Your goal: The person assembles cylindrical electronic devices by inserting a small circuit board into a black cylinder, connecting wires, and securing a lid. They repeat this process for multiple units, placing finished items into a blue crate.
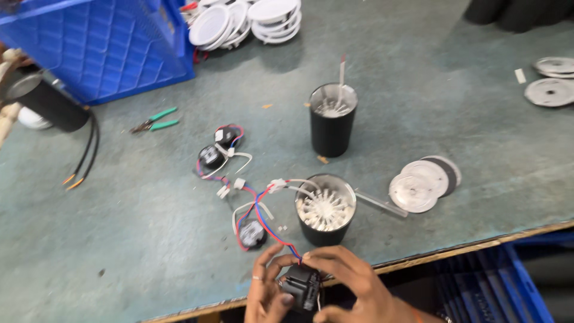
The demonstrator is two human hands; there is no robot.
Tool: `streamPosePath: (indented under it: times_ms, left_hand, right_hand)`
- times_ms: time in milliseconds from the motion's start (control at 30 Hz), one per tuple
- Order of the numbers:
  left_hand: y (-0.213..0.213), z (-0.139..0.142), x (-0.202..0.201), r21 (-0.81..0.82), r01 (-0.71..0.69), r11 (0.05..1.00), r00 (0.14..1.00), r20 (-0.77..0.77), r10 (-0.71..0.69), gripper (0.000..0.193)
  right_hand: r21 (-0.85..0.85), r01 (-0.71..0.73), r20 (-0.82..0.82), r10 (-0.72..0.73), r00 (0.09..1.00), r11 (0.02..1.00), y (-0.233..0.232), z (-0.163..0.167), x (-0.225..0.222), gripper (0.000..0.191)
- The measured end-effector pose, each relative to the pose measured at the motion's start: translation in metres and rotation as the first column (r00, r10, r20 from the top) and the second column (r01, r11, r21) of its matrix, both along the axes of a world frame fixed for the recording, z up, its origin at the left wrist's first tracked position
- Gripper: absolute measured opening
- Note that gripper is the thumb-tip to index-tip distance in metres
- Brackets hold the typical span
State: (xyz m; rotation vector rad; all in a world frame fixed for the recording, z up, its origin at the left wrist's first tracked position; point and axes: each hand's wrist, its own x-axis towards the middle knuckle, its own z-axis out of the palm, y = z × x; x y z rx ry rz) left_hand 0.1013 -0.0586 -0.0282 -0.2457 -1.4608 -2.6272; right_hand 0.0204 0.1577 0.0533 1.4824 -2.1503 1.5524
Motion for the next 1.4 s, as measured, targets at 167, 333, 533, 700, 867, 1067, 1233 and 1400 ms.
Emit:
streamPosePath:
  times_ms: [167, 333, 533, 700, 867, 1067, 1233, 1400]
  left_hand:
    - [0.047, 0.015, -0.019, -0.214, -0.101, 0.971, 0.995, -0.039, 0.095, 0.087]
    - [0.035, 0.07, -0.058, -0.586, -0.515, 0.626, 0.856, -0.313, 0.411, 0.031]
    - [0.042, 0.122, -0.099, -0.714, -0.569, 0.408, 0.809, -0.395, 0.435, 0.03]
    - [0.038, 0.125, -0.11, -0.695, -0.38, 0.61, 0.924, -0.319, 0.211, 0.017]
    - [0.013, 0.114, -0.113, -0.649, -0.316, 0.692, 0.931, -0.352, 0.095, 0.027]
    - [0.01, 0.093, -0.121, -0.613, -0.446, 0.652, 0.895, -0.324, 0.308, 0.018]
    - [0.0, 0.088, -0.122, -0.687, -0.431, 0.585, 0.898, -0.264, 0.351, 0.015]
    - [-0.005, 0.094, -0.117, -0.712, -0.353, 0.607, 0.913, -0.122, 0.388, 0.026]
  right_hand:
    - [-0.085, 0.221, -0.107, -0.229, 0.967, 0.972, 0.021, -0.015, 0.002, 0.075]
    - [-0.337, 0.252, 0.132, -0.22, 0.967, 0.907, 0.058, -0.019, -0.012, 0.08]
    - [-0.381, 0.149, 0.244, -0.057, 0.968, 0.913, 0.088, 0.013, -0.029, 0.093]
    - [-0.386, 0.09, 0.202, -0.011, 0.979, 0.918, 0.088, 0.044, -0.039, 0.081]
    - [-0.152, 0.225, 0.004, -0.227, 0.974, 0.962, 0.079, 0.069, -0.066, 0.081]
    - [0.054, 0.206, -0.07, -0.202, 0.977, 0.977, 0.045, 0.079, -0.088, 0.071]
    - [0.248, 0.105, -0.247, -0.042, 0.968, 0.963, 0.018, 0.083, -0.101, 0.061]
    - [0.548, 0.095, -0.129, -0.028, 0.991, 0.831, -0.001, 0.082, -0.112, 0.049]
